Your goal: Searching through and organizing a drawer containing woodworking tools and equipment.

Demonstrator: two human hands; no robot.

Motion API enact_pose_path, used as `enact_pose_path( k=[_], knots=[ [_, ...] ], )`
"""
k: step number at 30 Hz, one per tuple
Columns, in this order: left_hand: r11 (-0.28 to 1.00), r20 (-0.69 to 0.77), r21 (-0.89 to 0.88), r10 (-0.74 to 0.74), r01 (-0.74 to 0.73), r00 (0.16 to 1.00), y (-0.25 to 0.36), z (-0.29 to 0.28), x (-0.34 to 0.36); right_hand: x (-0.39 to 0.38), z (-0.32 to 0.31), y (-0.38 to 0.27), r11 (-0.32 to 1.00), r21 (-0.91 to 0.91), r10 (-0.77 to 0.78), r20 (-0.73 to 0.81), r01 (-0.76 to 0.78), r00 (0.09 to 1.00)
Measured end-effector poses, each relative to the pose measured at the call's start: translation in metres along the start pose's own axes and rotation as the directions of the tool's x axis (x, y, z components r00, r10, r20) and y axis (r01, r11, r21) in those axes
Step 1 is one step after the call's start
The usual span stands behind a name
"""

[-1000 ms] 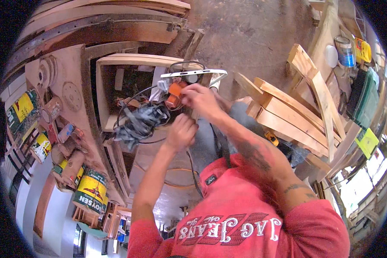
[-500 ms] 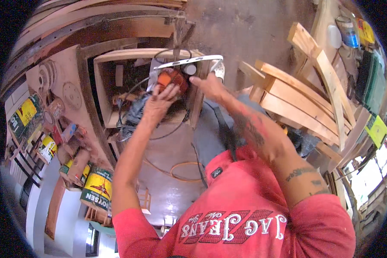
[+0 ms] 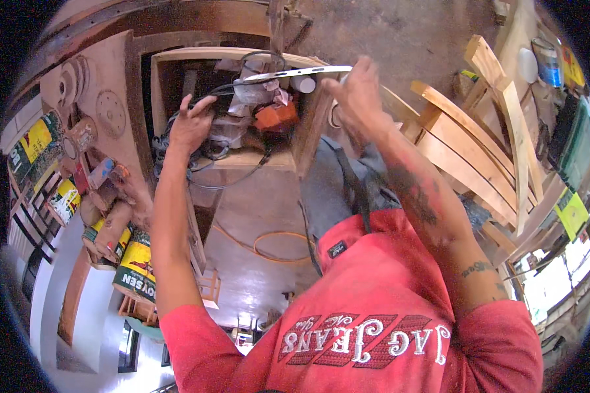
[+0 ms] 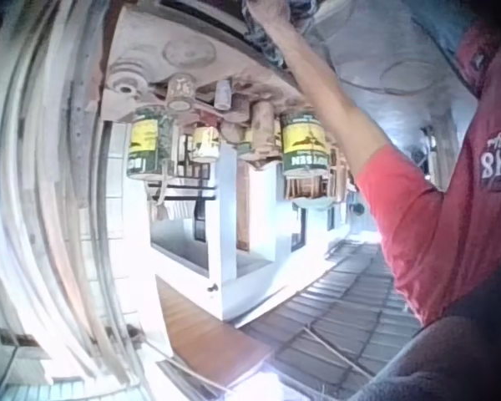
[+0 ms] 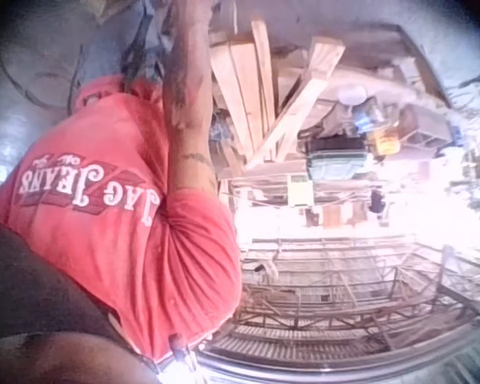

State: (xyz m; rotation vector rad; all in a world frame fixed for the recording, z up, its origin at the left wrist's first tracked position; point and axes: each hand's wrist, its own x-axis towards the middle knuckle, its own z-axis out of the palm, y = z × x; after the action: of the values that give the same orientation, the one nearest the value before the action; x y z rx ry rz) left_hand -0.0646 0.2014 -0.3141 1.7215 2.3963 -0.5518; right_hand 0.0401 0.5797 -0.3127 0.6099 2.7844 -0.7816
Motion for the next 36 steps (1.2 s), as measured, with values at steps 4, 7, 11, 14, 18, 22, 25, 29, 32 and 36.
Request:
enact_pose_path(
  k=[4, 7, 11, 14, 18, 22, 25, 29, 32, 36],
  knots=[
    [0.946, -0.100, -0.323, -0.063, 0.027, 0.993, 0.024, -0.028, 0.043, 0.030, 0.015, 0.049, 0.972, 0.059, -0.229, 0.017, 0.228, 0.973],
    [0.849, -0.189, -0.528, -0.100, -0.015, 0.977, 0.080, -0.046, 0.042, 0.039, 0.002, 0.035, 0.967, 0.240, -0.174, 0.383, 0.084, 0.907],
    [0.790, -0.016, -0.610, 0.059, -0.056, 0.998, 0.151, -0.060, 0.070, 0.036, -0.017, 0.020, 0.986, 0.103, -0.165, 0.395, 0.135, 0.904],
    [0.942, -0.249, -0.318, -0.193, 0.108, 0.949, 0.165, -0.042, 0.101, 0.036, -0.026, 0.022, 0.976, -0.151, -0.085, 0.412, 0.160, 0.907],
    [0.926, -0.020, -0.255, -0.293, 0.278, 0.956, 0.143, -0.012, 0.099, 0.033, -0.066, -0.035, 0.962, 0.028, -0.263, 0.375, 0.273, 0.889],
    [0.840, 0.101, -0.437, -0.310, 0.322, 0.946, 0.100, -0.033, 0.078, 0.041, -0.061, -0.101, 0.892, 0.243, -0.451, 0.415, 0.381, 0.790],
    [0.725, 0.307, -0.490, -0.376, 0.484, 0.874, 0.056, -0.057, 0.055, 0.054, -0.005, -0.123, 0.738, 0.353, -0.666, 0.239, 0.576, 0.707],
    [0.735, 0.242, -0.533, -0.343, 0.420, 0.908, 0.028, -0.050, 0.024, 0.061, 0.010, -0.159, 0.693, 0.280, -0.719, 0.218, 0.664, 0.660],
    [0.741, 0.226, -0.528, -0.348, 0.415, 0.910, 0.028, -0.043, 0.030, 0.066, 0.006, -0.158, 0.689, 0.219, -0.724, 0.235, 0.691, 0.648],
    [0.770, 0.237, -0.486, -0.340, 0.414, 0.910, 0.030, -0.028, 0.056, 0.073, 0.005, -0.123, 0.715, 0.095, -0.681, 0.320, 0.693, 0.658]
  ],
)
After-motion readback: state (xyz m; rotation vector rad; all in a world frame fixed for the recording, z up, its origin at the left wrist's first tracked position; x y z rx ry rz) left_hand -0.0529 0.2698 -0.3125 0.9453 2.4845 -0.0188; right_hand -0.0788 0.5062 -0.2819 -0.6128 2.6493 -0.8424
